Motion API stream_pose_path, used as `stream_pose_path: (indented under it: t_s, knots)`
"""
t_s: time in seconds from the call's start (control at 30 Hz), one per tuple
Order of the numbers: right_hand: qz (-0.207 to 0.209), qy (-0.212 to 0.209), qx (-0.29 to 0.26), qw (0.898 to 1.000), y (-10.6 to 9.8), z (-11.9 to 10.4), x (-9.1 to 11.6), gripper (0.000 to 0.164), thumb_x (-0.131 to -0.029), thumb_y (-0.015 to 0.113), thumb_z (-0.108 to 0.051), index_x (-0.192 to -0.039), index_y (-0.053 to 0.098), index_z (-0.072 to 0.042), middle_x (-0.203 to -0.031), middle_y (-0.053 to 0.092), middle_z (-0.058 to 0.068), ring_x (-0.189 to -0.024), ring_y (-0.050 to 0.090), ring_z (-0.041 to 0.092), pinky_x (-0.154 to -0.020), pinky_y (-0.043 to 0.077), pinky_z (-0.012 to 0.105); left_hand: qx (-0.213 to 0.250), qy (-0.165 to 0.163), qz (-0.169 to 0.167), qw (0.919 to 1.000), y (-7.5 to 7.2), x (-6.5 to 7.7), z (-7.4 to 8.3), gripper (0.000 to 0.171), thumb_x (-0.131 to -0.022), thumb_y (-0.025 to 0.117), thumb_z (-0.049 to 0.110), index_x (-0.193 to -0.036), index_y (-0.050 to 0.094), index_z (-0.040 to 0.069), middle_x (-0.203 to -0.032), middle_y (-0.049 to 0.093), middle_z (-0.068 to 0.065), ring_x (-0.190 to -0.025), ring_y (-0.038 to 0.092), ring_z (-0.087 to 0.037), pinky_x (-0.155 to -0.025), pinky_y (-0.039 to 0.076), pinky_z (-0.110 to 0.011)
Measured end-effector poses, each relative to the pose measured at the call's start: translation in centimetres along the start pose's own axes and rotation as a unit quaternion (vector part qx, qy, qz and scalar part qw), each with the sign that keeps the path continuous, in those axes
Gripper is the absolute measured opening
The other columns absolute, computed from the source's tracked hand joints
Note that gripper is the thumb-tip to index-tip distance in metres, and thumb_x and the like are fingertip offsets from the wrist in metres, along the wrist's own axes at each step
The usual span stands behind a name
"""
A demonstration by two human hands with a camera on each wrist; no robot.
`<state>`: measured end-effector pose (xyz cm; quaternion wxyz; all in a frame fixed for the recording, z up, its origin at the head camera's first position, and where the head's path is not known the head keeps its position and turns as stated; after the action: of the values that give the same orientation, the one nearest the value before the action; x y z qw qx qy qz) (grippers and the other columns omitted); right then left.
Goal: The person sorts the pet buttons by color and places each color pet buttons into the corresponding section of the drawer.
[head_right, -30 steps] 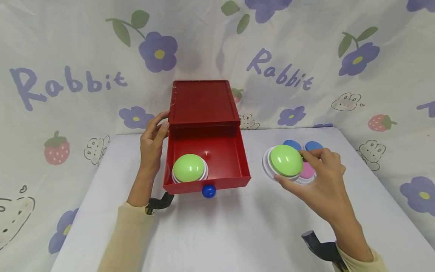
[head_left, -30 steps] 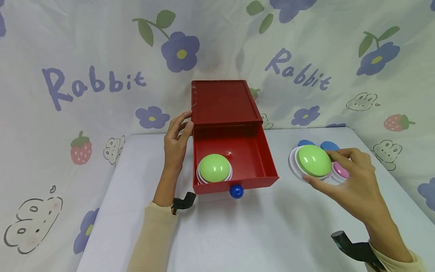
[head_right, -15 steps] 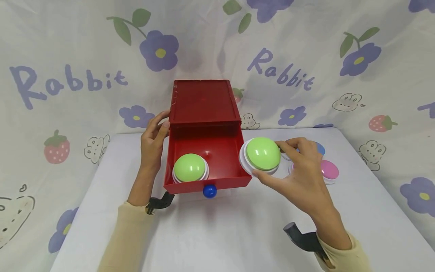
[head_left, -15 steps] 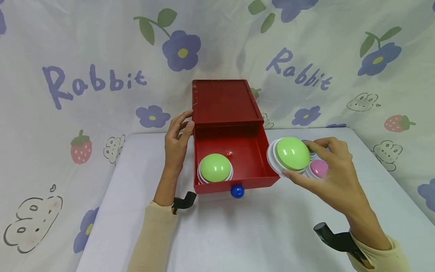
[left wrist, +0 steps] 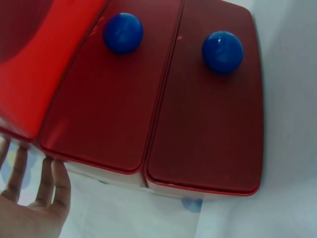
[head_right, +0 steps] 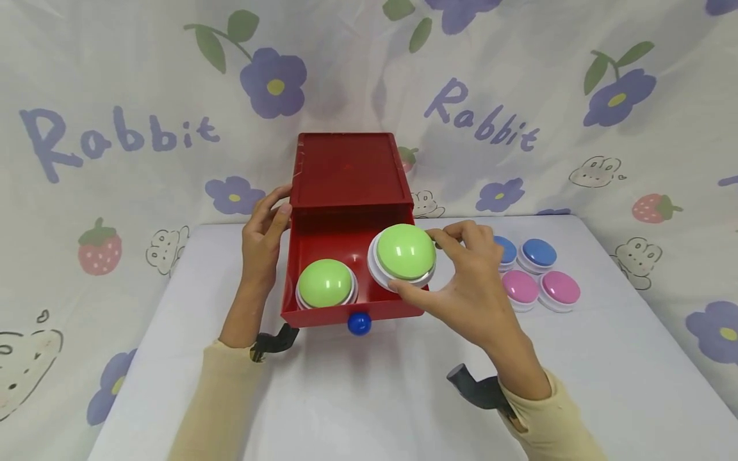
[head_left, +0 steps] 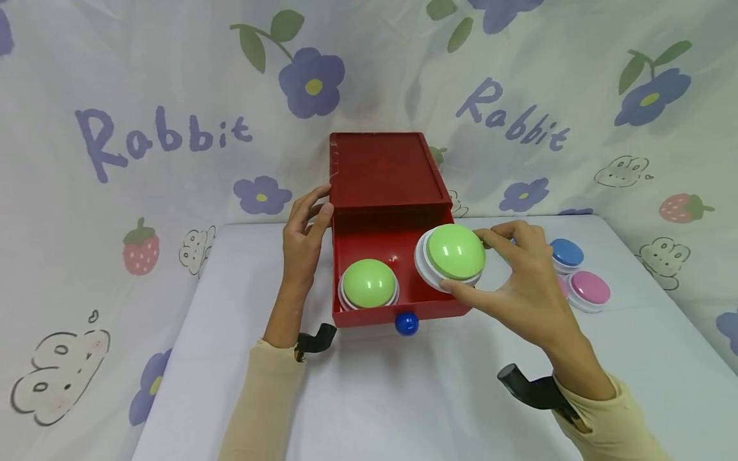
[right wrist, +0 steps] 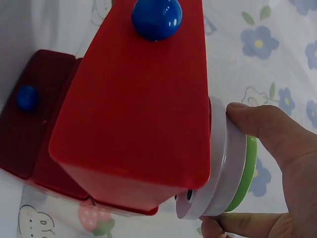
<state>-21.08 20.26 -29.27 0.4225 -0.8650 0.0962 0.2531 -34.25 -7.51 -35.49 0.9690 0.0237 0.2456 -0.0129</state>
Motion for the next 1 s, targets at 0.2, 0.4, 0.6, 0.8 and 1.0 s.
stream_pose_path:
  t_s: [0.2, 0.4, 0.6, 0.8, 1.0]
  knots:
    - [-0.006, -0.011, 0.005, 1.0, 0.8, -0.1, -0.5, 0.069, -0.063, 0.095, -0.029, -0.122, 0.069, -0.002, -0.111, 0.052, 0.01, -0.116, 0.039, 0.03, -0.085, 0.03, 0.052, -0.001, 0.003, 0.001, 1.0, 0.0, -0.2, 0.1, 0.042, -0.101, 0.056, 0.017, -0.141, 0.056, 0.005, -0.14, 0.052, -0.004, -0.121, 0.051, -0.022, -0.097, 0.051, -0.032]
    - [-0.044, -0.013, 0.048, 0.998, 1.6, 0.6, -0.5, 0.083, -0.068, 0.092, -0.034, -0.138, 0.058, -0.004, -0.121, 0.048, 0.015, -0.122, 0.037, 0.034, -0.088, 0.037, 0.056, 0.003, 0.008, 0.0, 1.0, 0.2, -0.4, 0.1, 0.042, -0.101, 0.056, 0.016, -0.141, 0.056, 0.003, -0.14, 0.052, -0.006, -0.121, 0.052, -0.022, -0.096, 0.051, -0.031]
    - [-0.001, -0.021, 0.006, 1.0, 0.9, 0.5, 1.1, 0.06, -0.074, 0.089, -0.018, -0.129, 0.066, -0.009, -0.117, 0.055, 0.007, -0.12, 0.043, 0.024, -0.081, 0.05, 0.044, -0.007, 0.009, 0.001, 0.9999, 0.2, -0.5, 0.2, 0.042, -0.101, 0.056, 0.017, -0.141, 0.056, 0.005, -0.14, 0.052, -0.004, -0.122, 0.051, -0.022, -0.097, 0.051, -0.033]
    - [0.07, -0.065, -0.041, 0.995, 0.7, -0.5, 3.6, 0.051, -0.068, 0.089, -0.004, -0.117, 0.073, -0.009, -0.111, 0.062, 0.004, -0.109, 0.052, 0.015, -0.086, 0.047, 0.015, -0.002, 0.009, 0.002, 1.0, 0.0, -0.4, 0.1, 0.042, -0.101, 0.056, 0.016, -0.141, 0.056, 0.006, -0.14, 0.052, -0.004, -0.121, 0.052, -0.024, -0.096, 0.052, -0.031]
    - [0.086, -0.095, -0.089, 0.988, 2.1, -1.6, 6.5, 0.05, -0.065, 0.09, -0.001, -0.113, 0.075, -0.01, -0.107, 0.064, 0.003, -0.102, 0.06, 0.014, -0.09, 0.051, 0.018, 0.0, 0.006, -0.003, 1.0, 0.1, 0.1, 0.0, 0.042, -0.101, 0.055, 0.015, -0.142, 0.055, 0.004, -0.14, 0.052, -0.005, -0.12, 0.052, -0.023, -0.095, 0.052, -0.029]
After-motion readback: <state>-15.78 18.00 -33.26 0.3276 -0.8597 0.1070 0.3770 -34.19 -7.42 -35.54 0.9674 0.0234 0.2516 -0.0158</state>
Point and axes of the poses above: each hand's wrist, its own x-axis away from the middle knuckle, its own y-axis out of the palm, z = x × y, the point moved 4 cm from there along -x, towards the middle knuckle
